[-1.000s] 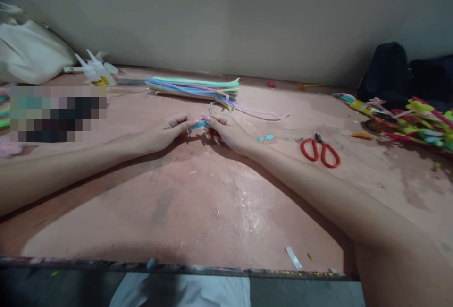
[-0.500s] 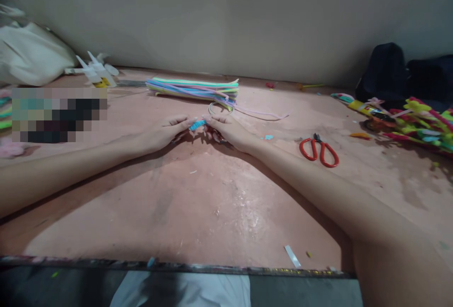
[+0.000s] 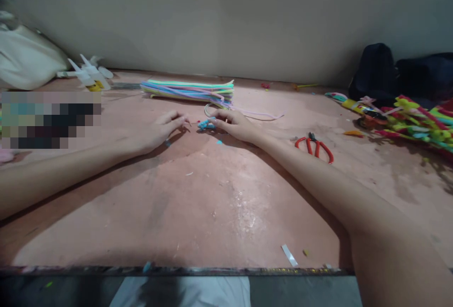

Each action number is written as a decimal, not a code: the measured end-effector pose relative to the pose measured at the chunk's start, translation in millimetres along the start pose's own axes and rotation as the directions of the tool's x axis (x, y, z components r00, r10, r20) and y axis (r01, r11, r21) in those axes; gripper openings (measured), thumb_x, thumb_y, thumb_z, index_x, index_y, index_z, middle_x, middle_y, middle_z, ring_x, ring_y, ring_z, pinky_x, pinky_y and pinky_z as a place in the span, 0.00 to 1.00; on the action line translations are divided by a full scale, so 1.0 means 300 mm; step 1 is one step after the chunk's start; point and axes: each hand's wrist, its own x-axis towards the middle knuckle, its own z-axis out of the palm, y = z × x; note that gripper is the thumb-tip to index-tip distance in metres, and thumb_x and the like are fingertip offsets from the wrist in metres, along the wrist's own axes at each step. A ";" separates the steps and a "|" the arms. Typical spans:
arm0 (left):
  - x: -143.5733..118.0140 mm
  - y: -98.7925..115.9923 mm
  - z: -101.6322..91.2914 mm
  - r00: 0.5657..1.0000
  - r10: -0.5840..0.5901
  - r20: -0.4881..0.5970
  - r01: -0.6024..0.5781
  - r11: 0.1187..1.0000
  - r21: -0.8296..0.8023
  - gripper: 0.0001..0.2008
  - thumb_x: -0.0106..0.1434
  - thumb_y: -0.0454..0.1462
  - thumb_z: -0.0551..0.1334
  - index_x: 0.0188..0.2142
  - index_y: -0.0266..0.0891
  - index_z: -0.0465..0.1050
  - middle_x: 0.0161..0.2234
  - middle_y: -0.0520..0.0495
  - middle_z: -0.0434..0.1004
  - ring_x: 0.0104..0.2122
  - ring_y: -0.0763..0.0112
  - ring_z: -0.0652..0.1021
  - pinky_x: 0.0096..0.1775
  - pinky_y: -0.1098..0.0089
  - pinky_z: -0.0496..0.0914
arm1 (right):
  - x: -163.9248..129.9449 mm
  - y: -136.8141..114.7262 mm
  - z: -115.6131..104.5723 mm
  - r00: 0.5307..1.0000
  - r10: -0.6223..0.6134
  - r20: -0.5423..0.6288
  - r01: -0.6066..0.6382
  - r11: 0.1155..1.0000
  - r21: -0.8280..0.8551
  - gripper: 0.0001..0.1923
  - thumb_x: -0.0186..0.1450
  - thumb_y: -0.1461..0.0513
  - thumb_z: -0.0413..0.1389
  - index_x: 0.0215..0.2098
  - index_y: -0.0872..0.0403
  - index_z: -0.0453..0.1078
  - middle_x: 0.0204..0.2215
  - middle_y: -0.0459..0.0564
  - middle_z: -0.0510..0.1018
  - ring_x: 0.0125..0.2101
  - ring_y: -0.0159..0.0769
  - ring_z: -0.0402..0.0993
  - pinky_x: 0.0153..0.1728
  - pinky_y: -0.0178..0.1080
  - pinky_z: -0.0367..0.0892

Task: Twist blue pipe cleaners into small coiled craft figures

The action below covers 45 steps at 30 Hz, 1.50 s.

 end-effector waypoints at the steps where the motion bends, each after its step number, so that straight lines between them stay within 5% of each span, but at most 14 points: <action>1: 0.002 -0.005 -0.004 0.998 0.041 0.042 -0.046 0.992 0.118 0.16 0.72 0.50 0.60 0.44 0.41 0.78 0.43 0.42 0.79 0.47 0.56 0.75 0.52 0.56 0.72 | -0.002 0.014 -0.027 1.000 -0.008 0.004 0.009 0.995 -0.095 0.23 0.73 0.44 0.61 0.46 0.55 0.80 0.34 0.48 0.79 0.33 0.34 0.70 0.33 0.37 0.61; 6: -0.009 0.008 -0.015 0.962 0.157 0.222 -0.245 0.854 0.459 0.22 0.73 0.48 0.59 0.59 0.43 0.76 0.59 0.40 0.76 0.60 0.48 0.70 0.66 0.44 0.62 | 0.001 0.072 -0.102 0.992 -0.073 0.101 0.098 0.958 -0.271 0.22 0.72 0.45 0.62 0.50 0.54 0.83 0.35 0.49 0.81 0.32 0.34 0.69 0.33 0.37 0.61; 13: -0.018 0.016 -0.013 0.957 0.102 0.271 -0.226 0.849 0.477 0.25 0.74 0.49 0.56 0.65 0.42 0.70 0.64 0.39 0.76 0.62 0.45 0.69 0.64 0.44 0.65 | 0.003 0.037 -0.109 0.964 -0.081 0.252 0.145 0.957 -0.249 0.22 0.68 0.48 0.68 0.53 0.52 0.82 0.40 0.50 0.80 0.36 0.35 0.70 0.36 0.38 0.63; 20: -0.020 0.010 -0.009 0.963 0.130 0.236 -0.227 0.863 0.451 0.26 0.73 0.50 0.57 0.64 0.40 0.70 0.66 0.37 0.75 0.61 0.44 0.69 0.64 0.44 0.64 | -0.004 0.047 -0.104 0.983 0.179 -0.036 -0.170 0.969 0.177 0.19 0.66 0.52 0.66 0.50 0.53 0.78 0.31 0.45 0.74 0.27 0.32 0.64 0.28 0.35 0.58; 23: -0.014 0.001 -0.008 0.968 0.140 0.209 -0.216 0.890 0.401 0.24 0.74 0.51 0.57 0.61 0.40 0.72 0.60 0.37 0.78 0.62 0.45 0.69 0.63 0.46 0.65 | -0.002 0.051 -0.089 0.968 0.236 -0.085 -0.214 0.954 0.210 0.18 0.67 0.51 0.65 0.49 0.54 0.77 0.26 0.43 0.72 0.24 0.31 0.59 0.25 0.36 0.51; 30: 0.021 -0.011 -0.004 0.957 0.173 0.232 -0.249 0.901 0.355 0.21 0.71 0.52 0.64 0.54 0.42 0.81 0.49 0.41 0.81 0.51 0.53 0.73 0.58 0.54 0.66 | 0.012 -0.004 -0.009 0.995 -0.009 0.095 0.030 0.975 -0.218 0.18 0.71 0.47 0.63 0.44 0.54 0.76 0.35 0.48 0.78 0.33 0.35 0.70 0.34 0.38 0.62; 37: 0.004 0.015 0.000 0.957 0.199 0.210 -0.236 0.958 0.165 0.17 0.72 0.49 0.63 0.46 0.39 0.80 0.41 0.44 0.81 0.36 0.65 0.74 0.41 0.66 0.68 | 0.009 -0.029 0.050 1.000 0.004 -0.005 -0.004 0.993 -0.118 0.13 0.71 0.53 0.65 0.40 0.52 0.71 0.30 0.44 0.73 0.30 0.33 0.65 0.31 0.37 0.60; 41: -0.009 0.033 0.001 0.976 0.156 0.151 -0.158 0.987 0.001 0.18 0.76 0.51 0.58 0.42 0.39 0.76 0.36 0.46 0.77 0.34 0.67 0.74 0.39 0.67 0.70 | 0.007 -0.043 0.075 0.983 0.065 -0.169 -0.039 0.987 0.153 0.18 0.68 0.50 0.68 0.40 0.50 0.67 0.30 0.42 0.72 0.26 0.30 0.63 0.26 0.36 0.58; 45: -0.021 0.052 0.008 0.978 0.073 0.196 -0.029 0.975 -0.220 0.19 0.73 0.53 0.62 0.39 0.39 0.73 0.37 0.47 0.76 0.36 0.68 0.76 0.40 0.68 0.73 | 0.004 -0.045 0.095 0.982 0.138 -0.131 -0.093 0.948 0.303 0.22 0.67 0.46 0.69 0.42 0.49 0.65 0.27 0.40 0.71 0.21 0.27 0.60 0.21 0.35 0.55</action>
